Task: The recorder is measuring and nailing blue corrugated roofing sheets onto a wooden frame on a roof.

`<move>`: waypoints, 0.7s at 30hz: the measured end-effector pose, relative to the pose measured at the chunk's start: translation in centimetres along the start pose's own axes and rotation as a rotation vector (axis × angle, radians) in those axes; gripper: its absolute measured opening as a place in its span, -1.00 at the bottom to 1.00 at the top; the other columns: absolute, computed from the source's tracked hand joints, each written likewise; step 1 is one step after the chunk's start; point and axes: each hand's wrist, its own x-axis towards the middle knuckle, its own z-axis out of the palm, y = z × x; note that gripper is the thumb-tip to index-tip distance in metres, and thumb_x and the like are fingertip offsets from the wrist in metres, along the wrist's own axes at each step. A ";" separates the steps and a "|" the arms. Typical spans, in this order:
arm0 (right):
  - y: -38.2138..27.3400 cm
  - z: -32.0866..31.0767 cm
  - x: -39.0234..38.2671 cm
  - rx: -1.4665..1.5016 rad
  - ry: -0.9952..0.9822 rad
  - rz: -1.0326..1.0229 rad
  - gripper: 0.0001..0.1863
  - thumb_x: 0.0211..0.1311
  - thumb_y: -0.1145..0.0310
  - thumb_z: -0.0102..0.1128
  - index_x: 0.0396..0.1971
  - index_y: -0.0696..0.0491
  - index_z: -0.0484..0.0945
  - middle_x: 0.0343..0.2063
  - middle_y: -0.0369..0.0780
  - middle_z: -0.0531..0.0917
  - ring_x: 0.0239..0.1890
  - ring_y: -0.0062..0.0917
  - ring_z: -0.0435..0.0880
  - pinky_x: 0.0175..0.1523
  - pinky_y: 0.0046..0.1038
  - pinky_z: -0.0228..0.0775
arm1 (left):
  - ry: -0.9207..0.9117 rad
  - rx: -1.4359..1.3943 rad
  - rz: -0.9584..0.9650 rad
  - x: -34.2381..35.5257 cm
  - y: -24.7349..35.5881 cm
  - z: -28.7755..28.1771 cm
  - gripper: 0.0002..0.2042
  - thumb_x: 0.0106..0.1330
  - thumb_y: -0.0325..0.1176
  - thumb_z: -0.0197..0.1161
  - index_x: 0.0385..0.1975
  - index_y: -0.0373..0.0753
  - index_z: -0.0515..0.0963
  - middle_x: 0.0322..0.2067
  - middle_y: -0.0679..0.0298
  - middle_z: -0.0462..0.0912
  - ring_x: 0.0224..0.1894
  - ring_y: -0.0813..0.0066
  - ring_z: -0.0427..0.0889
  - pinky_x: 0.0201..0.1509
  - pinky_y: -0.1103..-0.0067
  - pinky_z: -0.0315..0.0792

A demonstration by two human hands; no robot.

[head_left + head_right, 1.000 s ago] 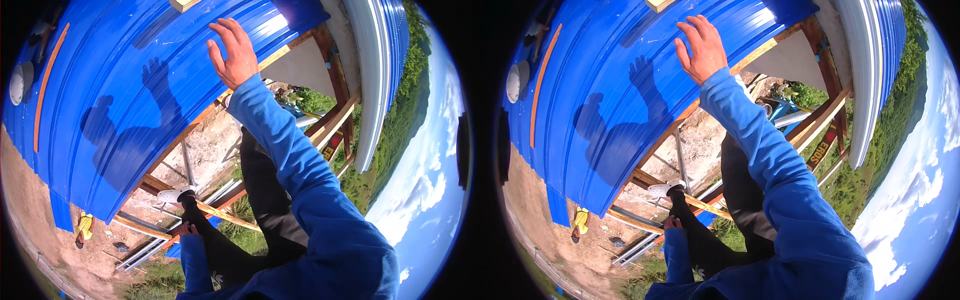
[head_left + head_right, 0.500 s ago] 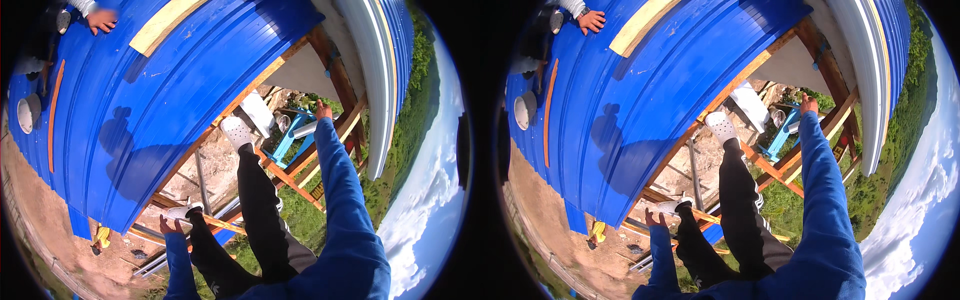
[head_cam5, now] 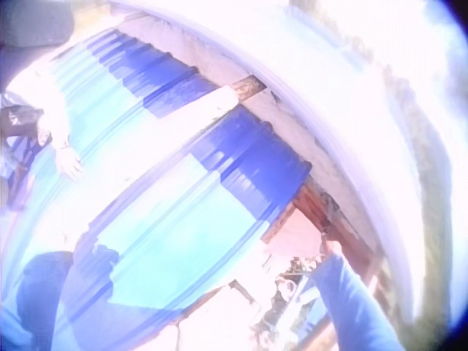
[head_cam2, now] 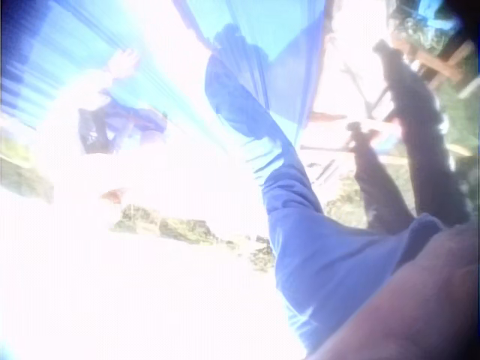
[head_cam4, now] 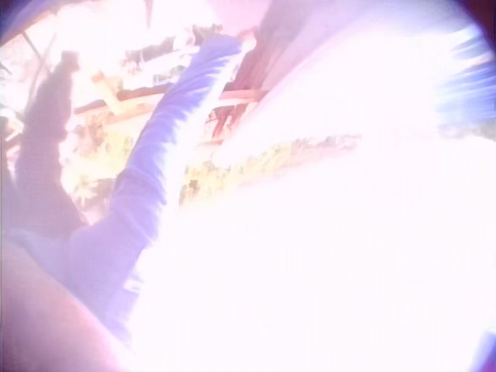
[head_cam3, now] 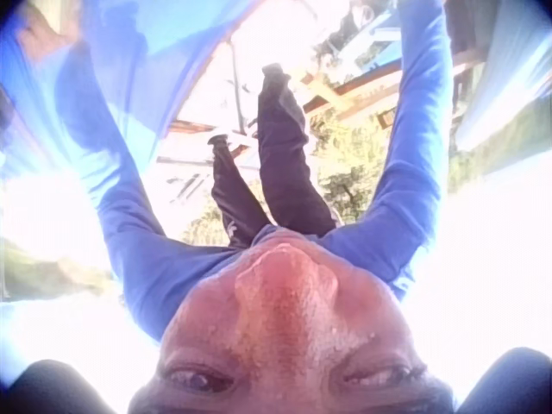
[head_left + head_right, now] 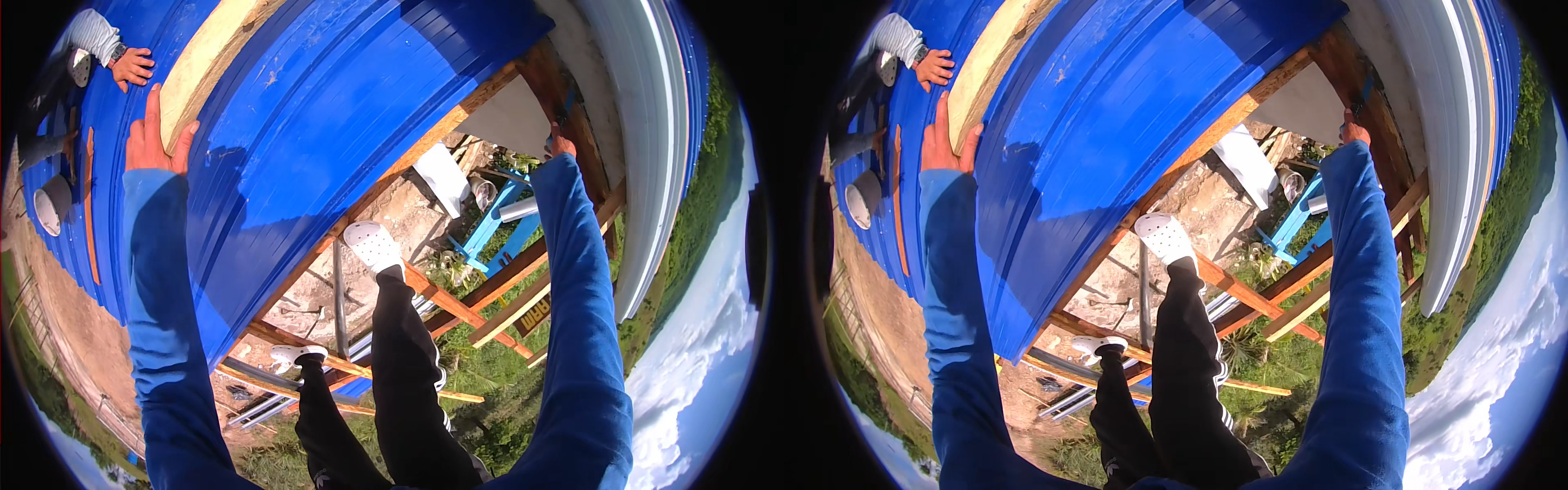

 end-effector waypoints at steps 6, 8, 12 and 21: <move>-2.0 -11.4 10.3 0.485 -0.198 -0.077 -0.74 0.28 0.07 0.19 -0.44 -0.06 0.56 -0.71 -0.40 0.41 -0.62 -0.69 0.43 -0.55 -0.56 0.38 | 0.156 0.114 -0.062 0.1 2.4 1.5 -0.30 0.21 0.04 0.34 0.35 0.16 0.23 -0.19 0.07 0.49 -0.15 0.02 0.52 -0.15 0.20 0.47; -0.7 -8.1 8.1 0.544 -0.099 -0.165 -0.86 0.37 0.22 0.10 -0.28 -0.04 0.52 -0.58 -0.45 0.45 -0.61 -0.78 0.37 -0.50 -0.67 0.38 | 0.139 0.180 -0.088 0.8 3.2 0.8 -0.31 0.22 0.06 0.33 0.36 0.17 0.23 -0.15 0.07 0.48 -0.13 0.02 0.52 -0.13 0.21 0.48; 3.3 -0.4 -5.3 0.383 -0.113 -0.117 -0.59 0.30 -0.06 0.12 -0.41 0.02 0.42 -0.60 -0.33 0.45 -0.66 -0.65 0.37 -0.61 -0.53 0.16 | 0.085 0.225 -0.178 -1.2 2.8 0.0 -0.31 0.22 0.09 0.30 0.36 0.19 0.22 -0.07 0.07 0.45 -0.08 0.02 0.50 -0.07 0.23 0.51; 8.4 10.0 -37.2 -0.695 -0.396 -0.956 -0.44 0.32 -0.02 0.04 0.10 0.13 0.38 -0.19 0.12 0.61 -0.19 0.01 0.63 -0.12 -0.10 0.44 | -0.008 -0.321 -0.355 -0.1 3.5 1.9 -0.19 0.24 0.02 0.30 0.45 0.26 -0.02 0.43 0.09 0.00 0.48 -0.18 -0.22 0.43 -0.11 -0.15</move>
